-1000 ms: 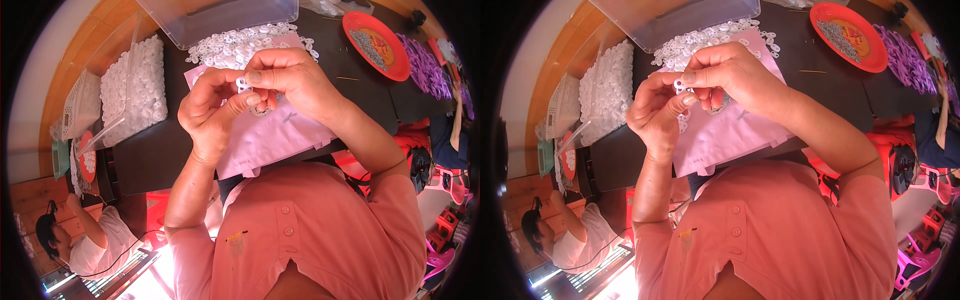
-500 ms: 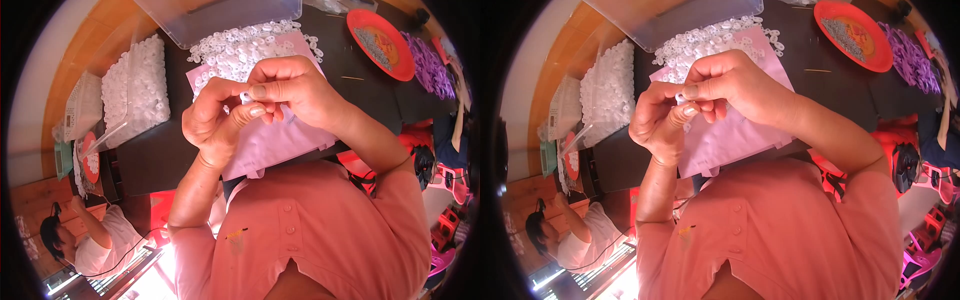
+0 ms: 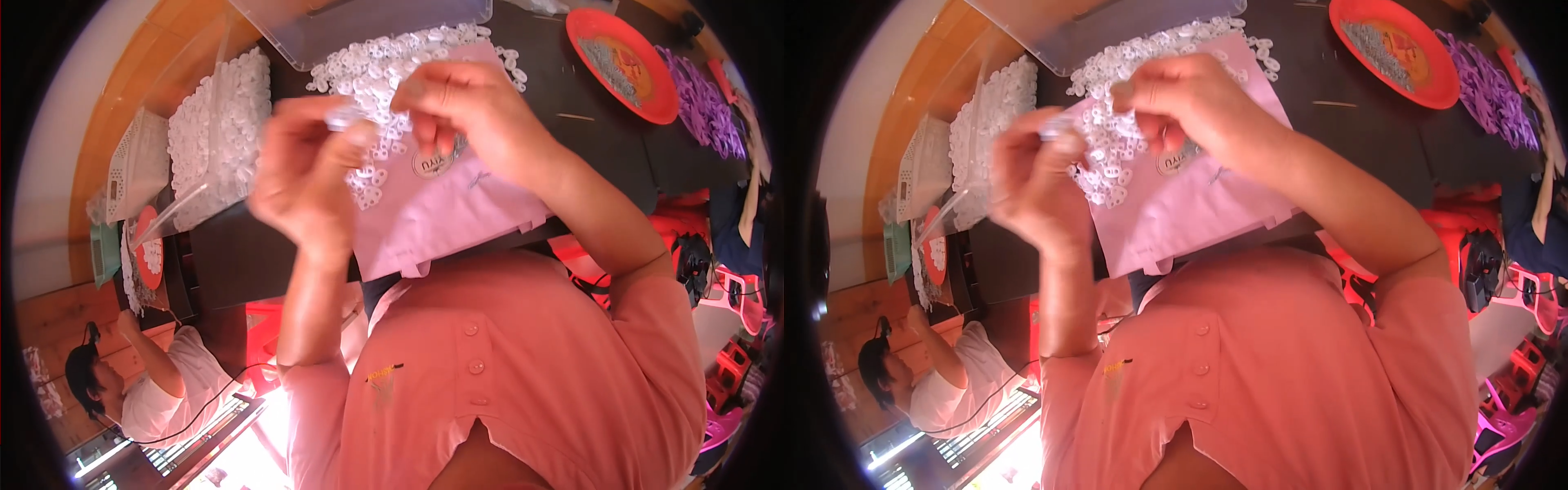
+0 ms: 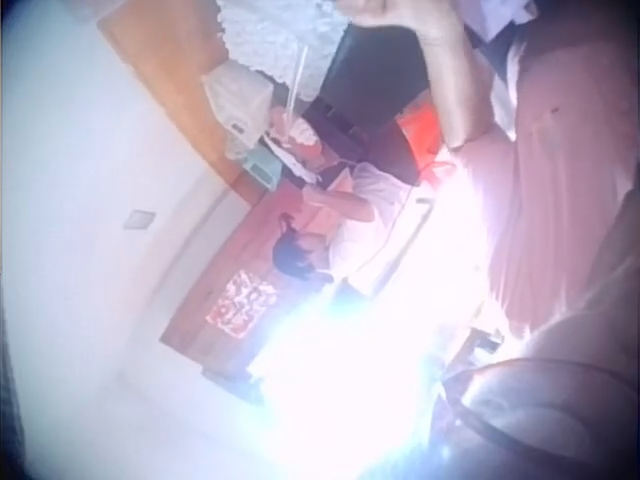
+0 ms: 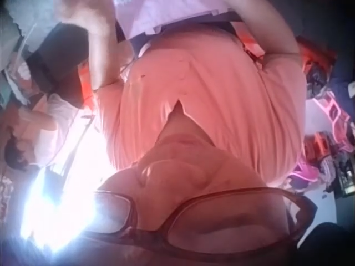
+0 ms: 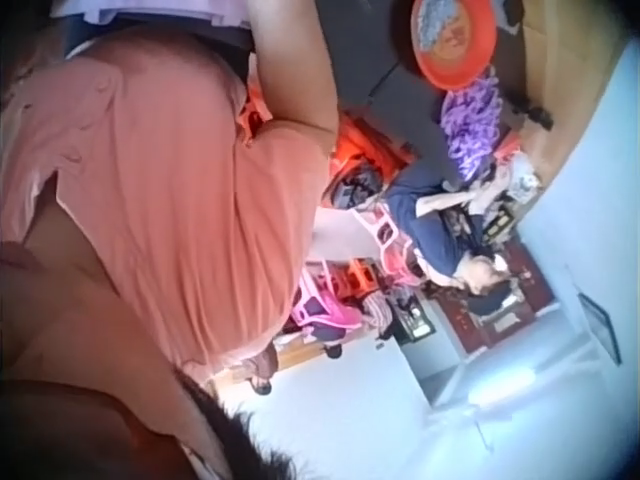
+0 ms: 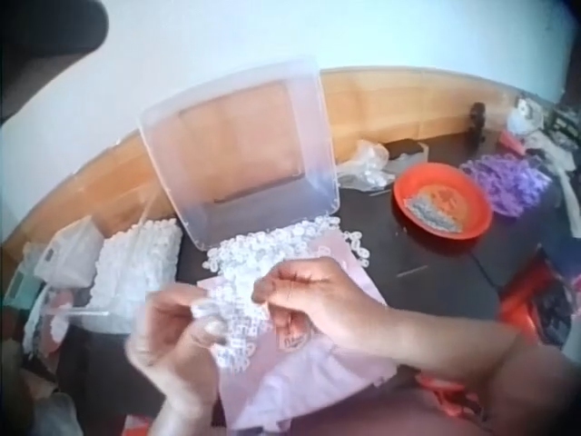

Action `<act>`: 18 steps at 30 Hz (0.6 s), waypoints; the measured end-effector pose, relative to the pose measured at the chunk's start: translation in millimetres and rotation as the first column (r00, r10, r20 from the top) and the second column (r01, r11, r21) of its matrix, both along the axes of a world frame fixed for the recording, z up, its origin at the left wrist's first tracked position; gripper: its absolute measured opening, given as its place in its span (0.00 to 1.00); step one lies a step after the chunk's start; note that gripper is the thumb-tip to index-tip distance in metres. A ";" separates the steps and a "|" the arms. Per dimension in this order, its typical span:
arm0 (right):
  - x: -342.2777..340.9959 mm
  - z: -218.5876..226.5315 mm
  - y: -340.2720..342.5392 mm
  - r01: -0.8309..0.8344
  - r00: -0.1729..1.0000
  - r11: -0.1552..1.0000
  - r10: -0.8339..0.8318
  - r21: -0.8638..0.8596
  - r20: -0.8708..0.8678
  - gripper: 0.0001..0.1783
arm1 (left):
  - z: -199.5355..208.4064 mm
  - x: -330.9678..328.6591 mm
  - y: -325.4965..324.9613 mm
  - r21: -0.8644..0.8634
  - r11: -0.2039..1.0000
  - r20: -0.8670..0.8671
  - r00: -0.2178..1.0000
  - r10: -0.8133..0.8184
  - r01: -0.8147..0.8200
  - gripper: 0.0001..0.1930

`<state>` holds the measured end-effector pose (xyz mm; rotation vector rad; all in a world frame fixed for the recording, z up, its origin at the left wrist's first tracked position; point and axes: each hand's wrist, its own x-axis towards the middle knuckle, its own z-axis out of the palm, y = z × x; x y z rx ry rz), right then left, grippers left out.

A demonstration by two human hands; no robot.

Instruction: Manually joining small white plastic ring-like components together on a workbench.

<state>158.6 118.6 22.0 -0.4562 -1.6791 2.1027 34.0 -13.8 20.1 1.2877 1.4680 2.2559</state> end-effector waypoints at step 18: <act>9.4 13.9 9.8 0.195 0.978 0.977 -0.200 -0.081 -0.058 0.11 | -22.2 -11.2 -0.1 -0.404 0.839 -0.875 0.423 -0.238 -0.364 0.10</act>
